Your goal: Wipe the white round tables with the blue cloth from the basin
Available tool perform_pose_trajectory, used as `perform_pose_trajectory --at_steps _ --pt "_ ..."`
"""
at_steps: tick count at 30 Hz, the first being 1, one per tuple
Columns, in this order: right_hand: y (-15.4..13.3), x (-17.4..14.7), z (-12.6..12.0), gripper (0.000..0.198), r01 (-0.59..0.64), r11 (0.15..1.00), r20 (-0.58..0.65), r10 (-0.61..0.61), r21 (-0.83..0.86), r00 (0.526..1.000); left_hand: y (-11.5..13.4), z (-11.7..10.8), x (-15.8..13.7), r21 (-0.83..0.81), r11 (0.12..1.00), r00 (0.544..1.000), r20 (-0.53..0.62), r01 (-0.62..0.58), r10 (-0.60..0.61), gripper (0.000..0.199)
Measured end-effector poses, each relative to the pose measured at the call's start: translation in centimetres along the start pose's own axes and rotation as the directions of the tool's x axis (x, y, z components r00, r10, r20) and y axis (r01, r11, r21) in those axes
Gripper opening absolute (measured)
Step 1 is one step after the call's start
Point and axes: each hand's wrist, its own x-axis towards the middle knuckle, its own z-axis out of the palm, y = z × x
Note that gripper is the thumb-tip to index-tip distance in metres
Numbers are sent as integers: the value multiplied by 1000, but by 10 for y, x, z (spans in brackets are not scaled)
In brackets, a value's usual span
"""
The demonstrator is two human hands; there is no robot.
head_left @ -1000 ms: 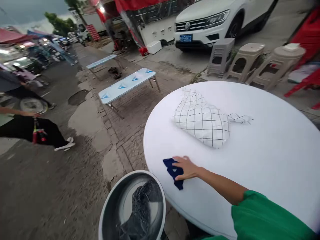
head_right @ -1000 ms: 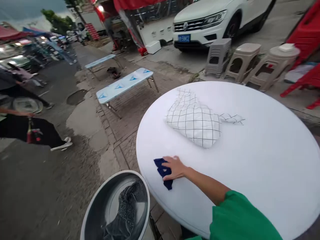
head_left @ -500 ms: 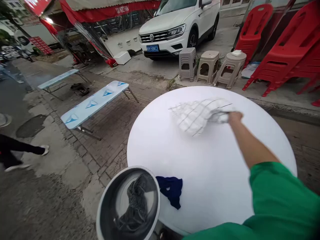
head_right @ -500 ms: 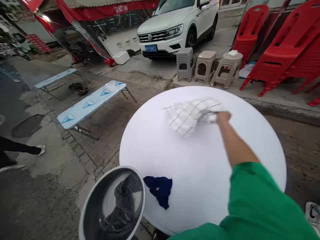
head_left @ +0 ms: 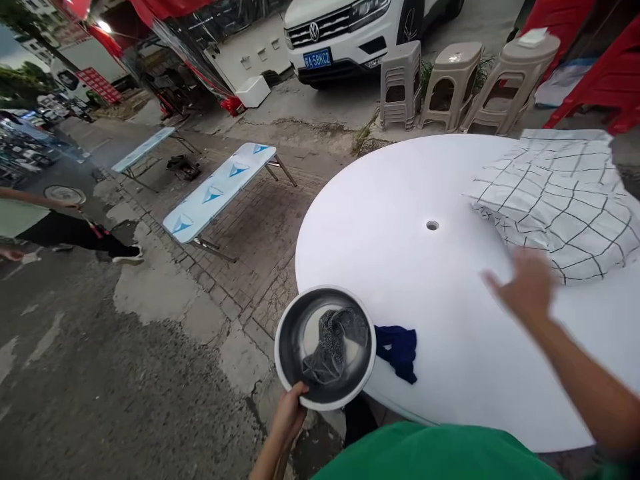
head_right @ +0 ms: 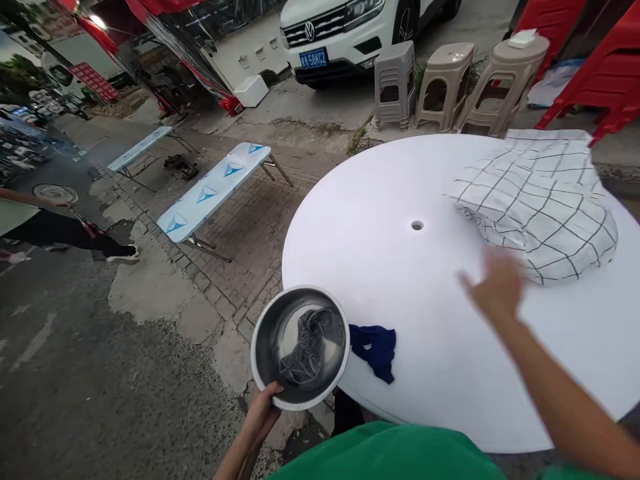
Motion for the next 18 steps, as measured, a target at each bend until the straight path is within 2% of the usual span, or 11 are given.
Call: perform_pose_trajectory --at_steps 1,3,5,7,8,9,10,12,13,15,18 --pt "-30 -46 26 65 126 992 115 -128 31 985 8 -2 7 14 1000 1000 15 -8 8 27" --pt "-82 -132 77 68 438 887 421 -457 148 783 24 -7 21 48 999 999 37 -25 23 29" --pt "-122 -188 119 59 558 796 463 -597 235 655 40 -14 35 90 995 998 64 -34 29 29" --pt "-150 -199 143 50 624 730 424 -677 280 601 58 -21 47 132 990 993 112 -45 30 29" --pt "-158 -189 148 49 629 729 403 -679 271 614 67 -24 52 163 986 990 143 -40 16 28" --pt "-161 -172 149 49 595 771 382 -633 228 674 76 -28 57 197 980 985 171 -31 -3 28" --pt "-156 -152 146 50 502 852 343 -520 149 782 85 -31 61 223 974 982 189 -25 -18 28" --pt "-123 -113 134 54 84 996 142 -78 -36 987 102 -38 68 249 969 982 183 -9 -38 29" --pt "-95 -99 127 59 -175 982 1 176 -74 984 109 -41 71 244 970 985 166 -1 -40 28" --pt "-30 -82 117 68 -572 820 -206 558 -12 804 120 -47 76 223 975 992 114 27 -53 27" --pt "38 -51 117 71 -831 537 -240 834 149 496 132 -56 89 203 977 996 37 70 -79 24"
